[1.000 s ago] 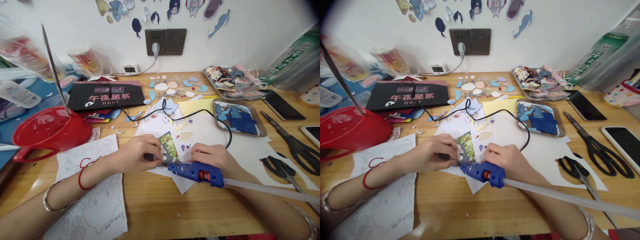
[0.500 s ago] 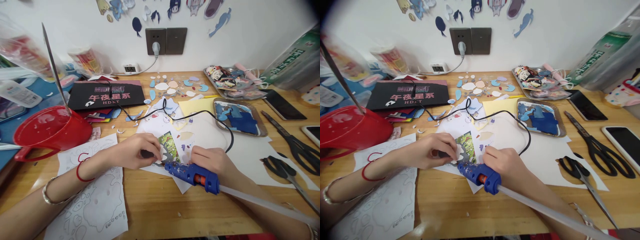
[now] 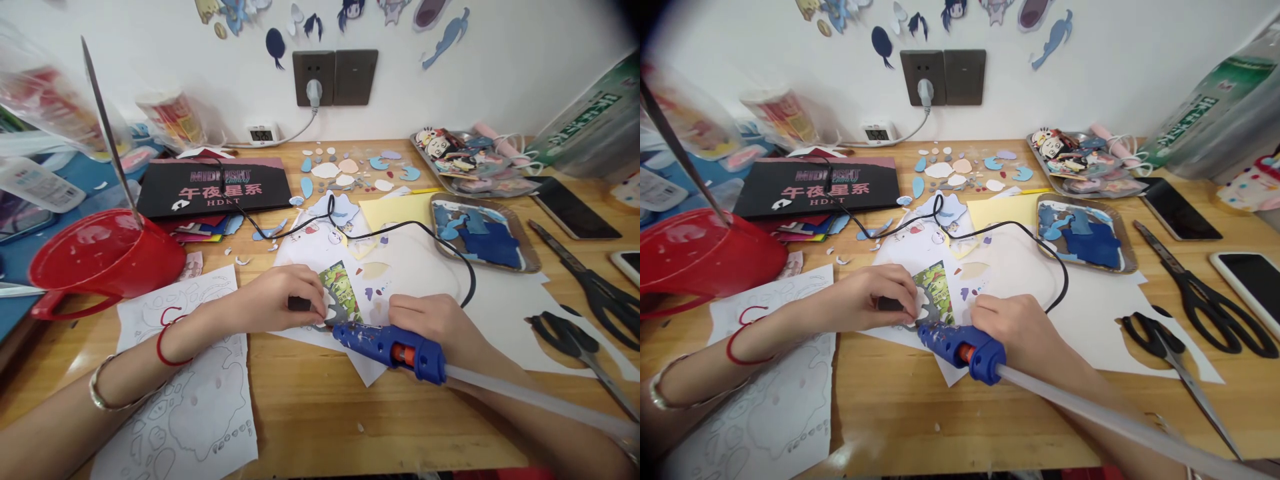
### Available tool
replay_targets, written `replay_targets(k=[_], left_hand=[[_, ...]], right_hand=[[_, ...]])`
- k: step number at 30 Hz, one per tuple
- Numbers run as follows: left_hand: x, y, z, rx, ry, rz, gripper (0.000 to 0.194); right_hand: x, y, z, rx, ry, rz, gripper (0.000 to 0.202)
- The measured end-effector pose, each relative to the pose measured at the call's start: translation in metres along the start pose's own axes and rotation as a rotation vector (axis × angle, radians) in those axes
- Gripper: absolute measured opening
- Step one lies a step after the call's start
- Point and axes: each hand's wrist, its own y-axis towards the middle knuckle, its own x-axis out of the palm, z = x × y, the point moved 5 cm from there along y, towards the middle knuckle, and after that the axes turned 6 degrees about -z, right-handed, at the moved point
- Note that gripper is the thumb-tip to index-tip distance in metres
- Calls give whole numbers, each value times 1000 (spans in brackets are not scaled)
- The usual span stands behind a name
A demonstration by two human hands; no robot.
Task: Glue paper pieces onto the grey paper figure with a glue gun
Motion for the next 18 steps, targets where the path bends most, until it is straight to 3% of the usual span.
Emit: replay_targets(k=[5,18], left_hand=[[1,0,0,-8,-10,6,6],[2,-1,-4,-34,-28,27,7]], right_hand=[[0,-2,2,53,64,-52,15],[-7,-17,12,6,53,122,18]])
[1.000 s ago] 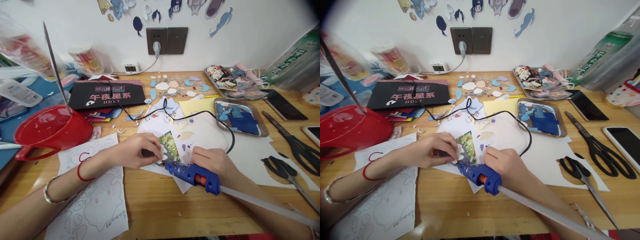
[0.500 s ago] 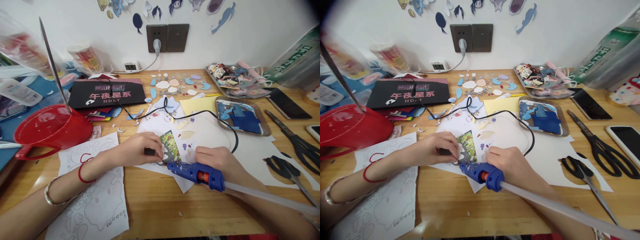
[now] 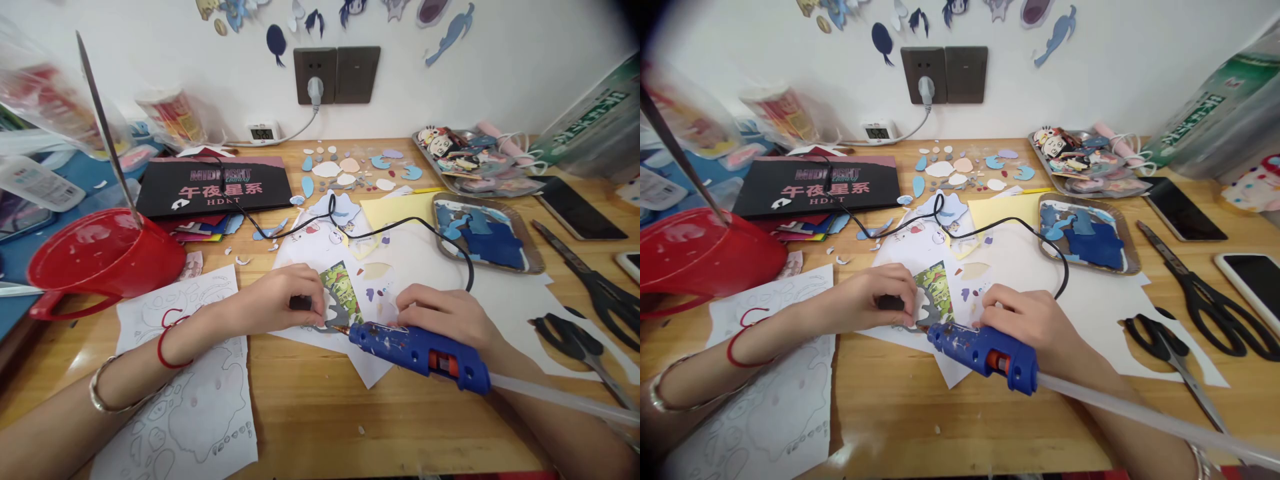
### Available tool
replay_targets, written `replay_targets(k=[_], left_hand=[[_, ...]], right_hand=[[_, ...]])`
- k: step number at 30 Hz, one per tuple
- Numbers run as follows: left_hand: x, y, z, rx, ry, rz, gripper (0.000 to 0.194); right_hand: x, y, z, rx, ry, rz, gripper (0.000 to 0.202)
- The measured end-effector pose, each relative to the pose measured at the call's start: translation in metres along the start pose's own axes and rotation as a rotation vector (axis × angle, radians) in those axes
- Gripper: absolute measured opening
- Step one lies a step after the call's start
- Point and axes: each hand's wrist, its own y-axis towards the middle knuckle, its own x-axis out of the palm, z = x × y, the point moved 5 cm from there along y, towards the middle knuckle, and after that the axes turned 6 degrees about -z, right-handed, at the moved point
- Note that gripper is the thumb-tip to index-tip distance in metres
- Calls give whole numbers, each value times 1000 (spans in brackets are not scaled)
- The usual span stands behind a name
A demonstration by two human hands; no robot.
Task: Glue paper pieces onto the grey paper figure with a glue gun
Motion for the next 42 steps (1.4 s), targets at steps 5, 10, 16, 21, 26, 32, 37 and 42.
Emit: replay_targets(k=[5,10,16,21,26,32,37,42], left_hand=[[3,1,5,-65,50,-6,13],[4,2,8,-104,76,-25,15],[-7,-3,0,-113,-93,28,12],[-8,-5,-2,-83,73,102,17],[-3,-5,-7,-109,165,136,19],[-4,-4,-6,-102,92,163,11],[-5,-4,-5,-39,57,207,8],[-5,-6,-2,49,120,239,7]], right_hand=[[-1,-2,4,26,40,10,25],[-5,-4,8,-7,133,8,33],[-3,-1,15,55,219,35,24],[3,3,19,124,254,12,13],[4,9,20,182,270,2,12],[3,20,17,222,281,20,5],[1,28,17,257,270,-14,4],[0,34,20,226,275,-43,6]])
